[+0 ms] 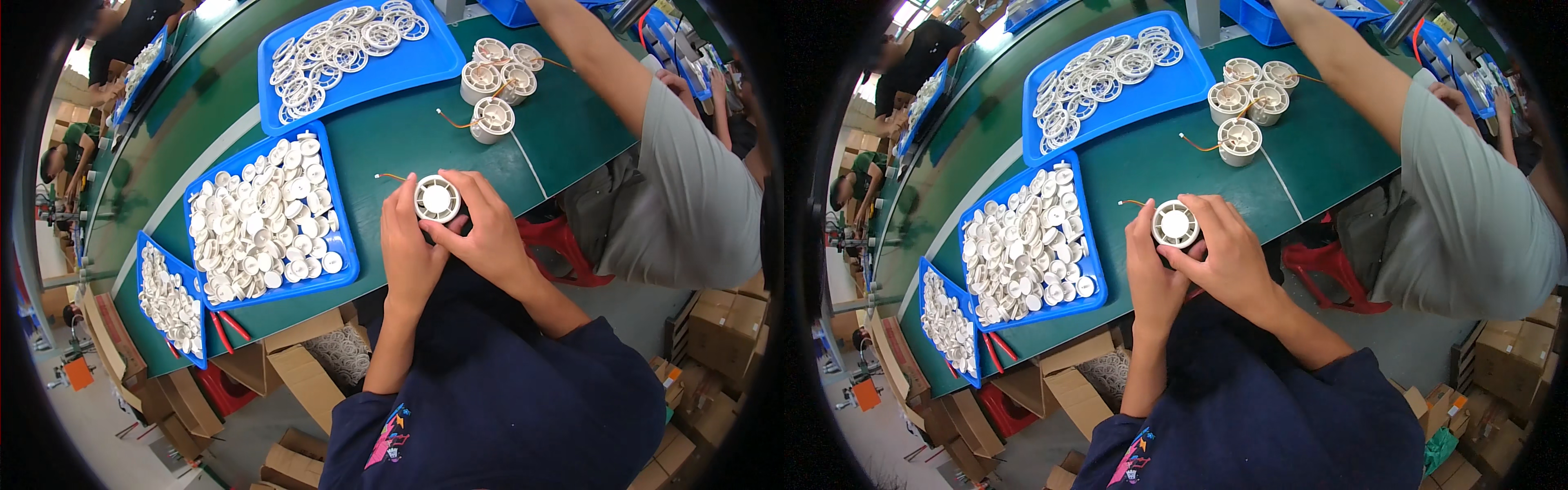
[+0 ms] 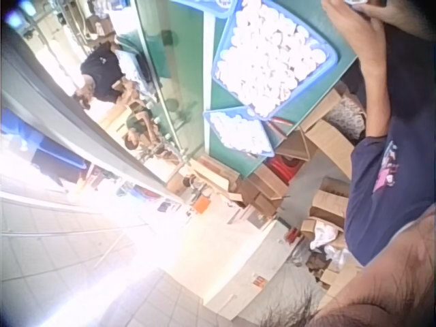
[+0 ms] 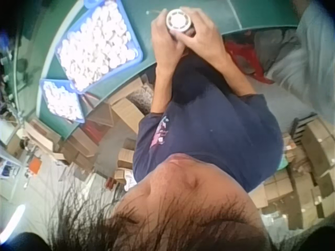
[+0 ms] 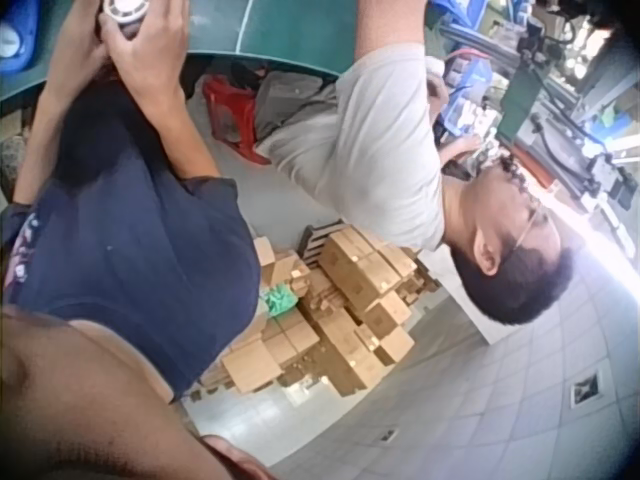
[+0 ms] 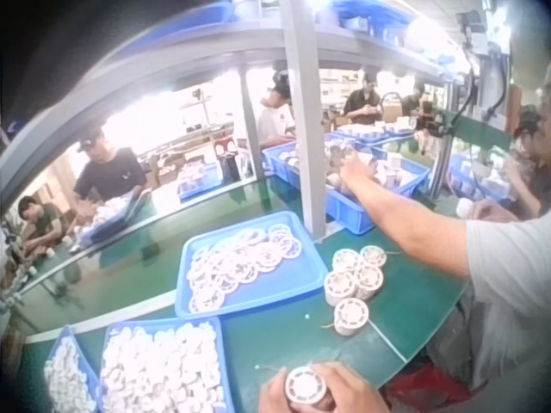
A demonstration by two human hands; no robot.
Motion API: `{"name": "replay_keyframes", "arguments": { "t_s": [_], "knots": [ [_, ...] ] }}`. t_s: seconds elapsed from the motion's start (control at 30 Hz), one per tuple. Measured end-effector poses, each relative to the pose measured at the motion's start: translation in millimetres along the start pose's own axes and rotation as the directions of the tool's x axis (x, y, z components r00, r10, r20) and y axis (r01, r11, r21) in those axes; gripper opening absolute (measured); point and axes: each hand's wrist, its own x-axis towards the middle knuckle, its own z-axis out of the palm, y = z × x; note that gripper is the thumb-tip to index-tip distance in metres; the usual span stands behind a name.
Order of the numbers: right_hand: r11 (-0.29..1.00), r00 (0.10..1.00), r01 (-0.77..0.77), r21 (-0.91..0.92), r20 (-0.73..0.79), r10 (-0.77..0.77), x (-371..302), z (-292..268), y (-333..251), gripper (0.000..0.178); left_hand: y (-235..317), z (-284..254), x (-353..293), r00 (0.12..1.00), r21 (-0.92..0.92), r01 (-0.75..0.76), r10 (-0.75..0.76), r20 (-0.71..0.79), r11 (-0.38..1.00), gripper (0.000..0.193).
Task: Assembling small electronic components for smoke detectors on a factory production line.
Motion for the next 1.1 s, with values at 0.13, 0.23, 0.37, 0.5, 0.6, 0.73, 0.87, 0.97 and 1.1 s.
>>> {"name": "replay_keyframes", "arguments": {
  "t_s": [0.13,0.23,0.37,0.5,0.6,0.73,0.87,0.97,1.1],
  "knots": [
    [1.000,1.000,0.003,0.004,-0.011,-0.003,0.2,1.5,2.4,0.063,-0.4,6.4,-3.9,0.998,0.043,-0.048,0.049,-0.030,0.998,0.083],
    [1.000,1.000,-0.006,0.013,-0.008,0.007,1.3,-0.2,1.4,0.062,-0.4,10.9,-6.0,0.999,0.031,-0.016,0.017,-0.040,0.999,0.081],
    [0.999,0.999,-0.027,0.023,-0.017,0.028,0.7,-3.5,4.2,0.063,3.4,16.6,-2.2,0.999,-0.025,-0.009,0.008,-0.052,1.000,0.078],
    [0.996,0.991,-0.093,0.007,-0.094,0.094,-2.7,-24.1,15.3,0.061,16.3,42.0,10.1,1.000,-0.140,-0.025,0.024,-0.009,0.990,0.073],
    [0.981,0.970,-0.178,0.080,-0.151,0.189,-2.8,-52.1,25.4,0.045,31.6,73.1,23.4,0.999,-0.210,-0.033,0.040,0.026,0.977,0.072],
    [0.988,0.942,-0.143,-0.054,-0.312,0.119,9.3,-75.4,36.4,0.036,38.9,87.3,29.1,0.995,-0.238,-0.020,0.042,0.087,0.971,0.074],
    [0.939,0.950,-0.086,-0.332,-0.310,-0.022,43.0,-82.4,41.2,0.026,42.6,74.2,24.4,0.983,-0.277,0.060,-0.008,0.185,0.959,0.095],
    [0.911,0.981,-0.116,-0.396,-0.190,0.042,65.0,-80.7,41.1,0.022,40.8,60.8,19.2,0.975,-0.229,0.054,-0.001,0.224,0.972,0.105],
    [0.956,0.996,-0.022,-0.294,-0.092,-0.006,87.0,-79.7,41.5,0.023,38.8,41.5,19.2,0.972,-0.263,0.159,-0.105,0.209,0.952,0.098]
  ]
}}
